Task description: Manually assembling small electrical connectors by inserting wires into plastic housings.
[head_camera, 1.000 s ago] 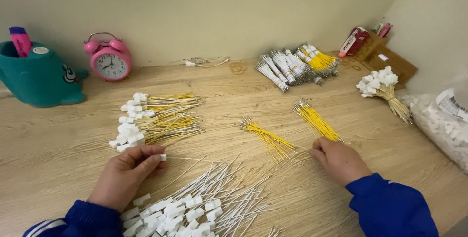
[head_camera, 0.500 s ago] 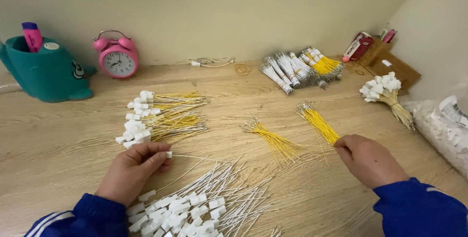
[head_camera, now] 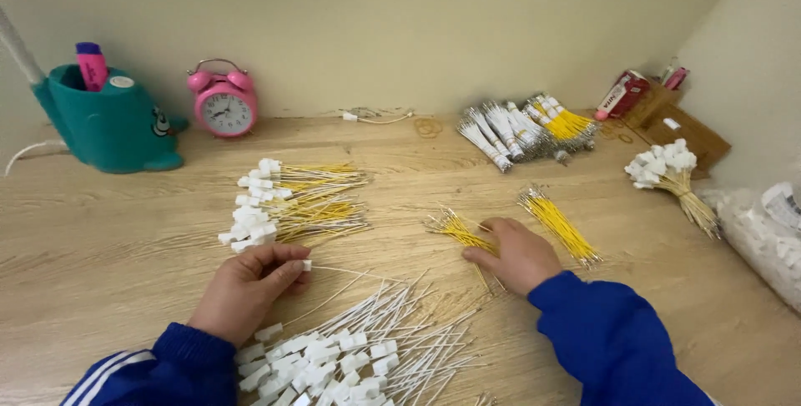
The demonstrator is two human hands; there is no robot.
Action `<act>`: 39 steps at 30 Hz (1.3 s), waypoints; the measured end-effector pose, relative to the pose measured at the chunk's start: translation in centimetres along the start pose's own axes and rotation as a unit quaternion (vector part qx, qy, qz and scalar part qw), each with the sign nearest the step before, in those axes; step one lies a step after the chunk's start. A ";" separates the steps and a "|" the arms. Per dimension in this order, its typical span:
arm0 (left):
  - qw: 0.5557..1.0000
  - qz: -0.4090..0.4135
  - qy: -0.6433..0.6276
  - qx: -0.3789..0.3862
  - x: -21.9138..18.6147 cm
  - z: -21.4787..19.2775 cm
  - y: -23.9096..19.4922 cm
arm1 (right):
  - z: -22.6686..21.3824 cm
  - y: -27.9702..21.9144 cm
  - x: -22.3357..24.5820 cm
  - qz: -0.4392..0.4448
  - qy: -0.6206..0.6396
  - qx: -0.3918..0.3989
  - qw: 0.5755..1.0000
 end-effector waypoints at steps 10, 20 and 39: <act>0.998 0.051 0.032 -0.006 1.9 -0.4 2.2 | 2.5 9.4 3.7 -0.061 0.000 -0.069 0.996; 0.998 0.039 -0.043 0.017 1.9 -0.3 2.4 | -1.0 9.4 6.9 -0.097 -0.016 -0.065 0.993; 0.979 0.069 -0.192 0.001 1.0 -1.3 2.2 | 1.8 3.8 20.4 -0.459 0.039 -0.226 0.858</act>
Point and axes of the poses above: each hand's wrist, its own y-axis towards the middle knuckle, its own z-axis out of the palm, x = y × z, the point moved 6 cm from there along y, towards the middle knuckle, and after that the axes turned 6 degrees about -z, right-handed, at the moved point
